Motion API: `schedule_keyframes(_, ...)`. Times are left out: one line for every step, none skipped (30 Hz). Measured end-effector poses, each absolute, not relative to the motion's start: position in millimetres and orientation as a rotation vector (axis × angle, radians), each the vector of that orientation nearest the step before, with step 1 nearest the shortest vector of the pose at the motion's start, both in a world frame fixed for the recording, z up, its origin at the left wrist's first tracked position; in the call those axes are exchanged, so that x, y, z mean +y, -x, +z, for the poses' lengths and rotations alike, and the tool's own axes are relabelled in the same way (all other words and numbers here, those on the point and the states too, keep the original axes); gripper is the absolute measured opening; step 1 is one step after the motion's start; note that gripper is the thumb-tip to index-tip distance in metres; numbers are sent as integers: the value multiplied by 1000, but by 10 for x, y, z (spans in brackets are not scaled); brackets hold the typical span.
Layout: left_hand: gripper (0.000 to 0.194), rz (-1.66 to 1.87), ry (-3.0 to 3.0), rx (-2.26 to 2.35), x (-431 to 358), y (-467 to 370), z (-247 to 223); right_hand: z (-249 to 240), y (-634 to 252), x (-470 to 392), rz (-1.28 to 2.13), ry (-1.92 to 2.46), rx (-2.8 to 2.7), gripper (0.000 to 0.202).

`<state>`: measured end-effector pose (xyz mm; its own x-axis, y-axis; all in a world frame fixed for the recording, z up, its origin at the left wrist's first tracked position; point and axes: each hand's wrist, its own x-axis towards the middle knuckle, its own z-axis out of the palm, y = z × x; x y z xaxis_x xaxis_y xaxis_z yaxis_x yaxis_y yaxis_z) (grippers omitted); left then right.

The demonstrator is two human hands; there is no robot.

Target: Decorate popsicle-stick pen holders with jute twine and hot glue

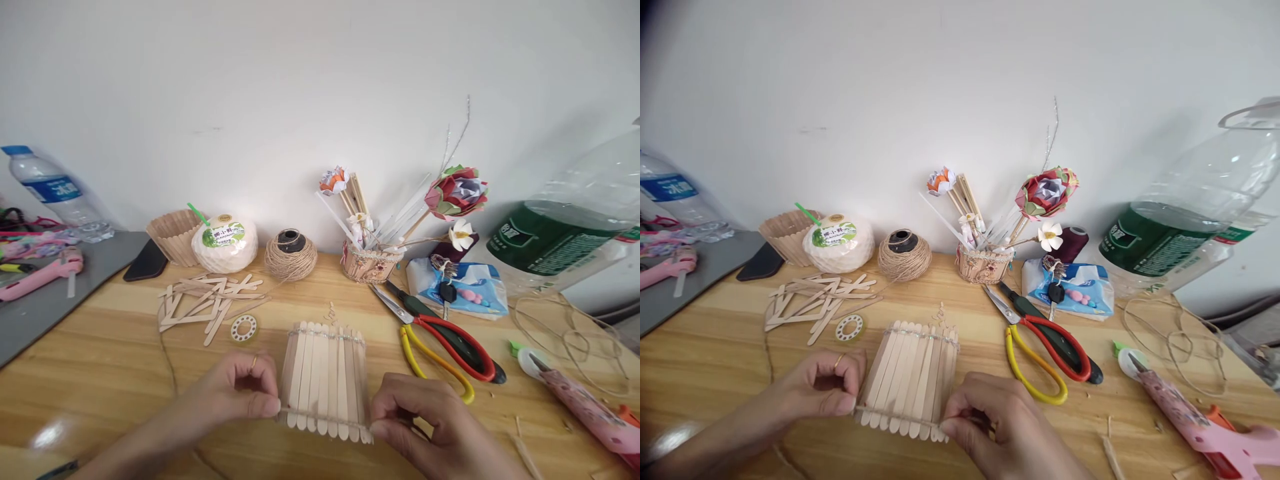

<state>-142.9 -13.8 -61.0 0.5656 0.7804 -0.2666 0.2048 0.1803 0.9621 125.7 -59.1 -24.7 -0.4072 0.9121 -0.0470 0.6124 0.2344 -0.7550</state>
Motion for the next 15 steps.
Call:
schedule_keyframes(34,498,-1358,930,-138,1433,-612,-243,-1253,-590,1009,1406,-2101,21)
schedule_keyframes(34,492,-1354,929,-138,1435,-614,-240,-1251,-589,1015,1406,-2097,20)
schedule_keyframes(34,488,-1352,928,-138,1437,-614,-238,-1250,-589,1019,1405,-2094,20)
schedule_keyframes(34,489,-1351,926,-138,1437,-613,-237,-1250,-590,1024,1398,-2095,20)
schedule_keyframes(35,492,-1354,921,-138,1437,-612,-237,-1251,-593,1029,1395,-2094,20)
schedule_keyframes(35,497,-1358,916,-137,1436,-612,-237,-1253,-595,1032,1391,-2095,20)
schedule_keyframes(35,501,-1361,913,-136,1434,-612,-238,-1256,-596,1034,1387,-2097,20)
schedule_keyframes(35,502,-1361,912,-134,1432,-615,-240,-1258,-596,1032,1386,-2097,20)
schedule_keyframes(35,497,-1356,913,-130,1429,-620,-242,-1260,-595,1031,1390,-2094,20)
schedule_keyframes(35,490,-1345,916,-125,1427,-626,-245,-1261,-593,1032,1392,-2093,20)
schedule_keyframes(36,484,-1330,918,-120,1424,-634,-250,-1261,-589,1040,1395,-2092,20)
schedule_keyframes(36,478,-1312,922,-115,1421,-642,-255,-1260,-585,1056,1396,-2094,19)
schedule_keyframes(37,471,-1294,928,-110,1419,-649,-260,-1260,-581,1074,1406,-2092,19)
schedule_keyframes(37,460,-1278,933,-108,1417,-655,-265,-1259,-577,1090,1414,-2090,18)
schedule_keyframes(38,447,-1261,939,-107,1415,-659,-269,-1259,-573,1105,1425,-2086,18)
